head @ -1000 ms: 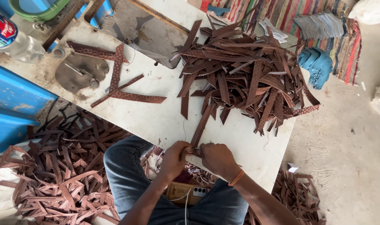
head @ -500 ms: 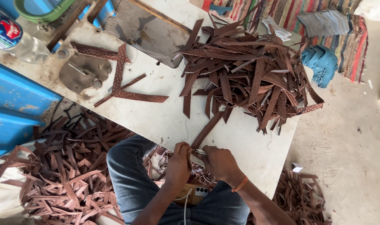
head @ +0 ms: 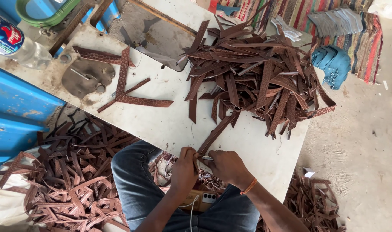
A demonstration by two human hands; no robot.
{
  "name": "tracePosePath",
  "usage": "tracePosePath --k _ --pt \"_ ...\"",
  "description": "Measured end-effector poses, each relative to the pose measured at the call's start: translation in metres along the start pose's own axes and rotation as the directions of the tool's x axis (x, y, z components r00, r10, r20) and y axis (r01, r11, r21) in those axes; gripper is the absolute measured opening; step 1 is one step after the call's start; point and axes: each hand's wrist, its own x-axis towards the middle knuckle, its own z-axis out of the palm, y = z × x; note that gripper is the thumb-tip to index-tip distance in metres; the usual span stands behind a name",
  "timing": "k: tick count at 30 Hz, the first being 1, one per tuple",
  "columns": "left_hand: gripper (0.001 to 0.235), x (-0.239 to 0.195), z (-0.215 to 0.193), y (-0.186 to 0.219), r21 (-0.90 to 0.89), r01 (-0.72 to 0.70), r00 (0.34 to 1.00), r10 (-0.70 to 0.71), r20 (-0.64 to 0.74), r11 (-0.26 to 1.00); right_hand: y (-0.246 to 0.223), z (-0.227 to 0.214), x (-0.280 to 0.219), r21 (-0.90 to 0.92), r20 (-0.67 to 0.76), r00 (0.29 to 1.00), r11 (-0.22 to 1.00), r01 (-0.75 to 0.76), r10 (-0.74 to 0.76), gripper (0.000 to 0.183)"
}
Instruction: Trimming excess material from brown leather shoe straps using a handheld blade.
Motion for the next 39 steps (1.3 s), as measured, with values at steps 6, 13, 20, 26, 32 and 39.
tracePosePath --k 6,13,20,26,32,39 --pt "0.012 -0.001 0.009 -0.01 0.0 -0.042 0.999 0.042 0.031 0.999 -0.011 -0.003 0.0 -0.011 0.059 0.996 0.997 -0.072 0.073 0.022" --pt "0.015 0.005 0.012 -0.035 -0.436 0.155 0.981 -0.188 -0.034 0.886 -0.005 -0.004 0.002 -0.007 -0.014 1.0 1.0 -0.024 0.024 0.02" --pt "0.009 0.0 -0.001 -0.01 -0.242 0.076 0.991 -0.099 -0.088 0.967 -0.004 -0.007 -0.002 0.007 -0.103 0.995 1.0 0.019 -0.018 0.021" --pt "0.004 -0.002 -0.001 -0.01 -0.219 0.013 0.993 -0.039 -0.113 0.976 -0.009 -0.007 0.006 -0.032 -0.072 0.997 0.999 0.022 -0.024 0.023" --pt "0.006 -0.002 -0.001 -0.011 -0.153 0.036 0.998 -0.044 -0.043 0.988 -0.01 -0.002 0.008 -0.017 -0.046 0.999 1.0 -0.008 0.007 0.022" --pt "0.019 -0.003 0.022 -0.035 -0.715 0.099 0.973 -0.217 -0.075 0.692 -0.008 -0.007 0.006 0.02 0.001 1.0 0.999 -0.031 0.031 0.02"
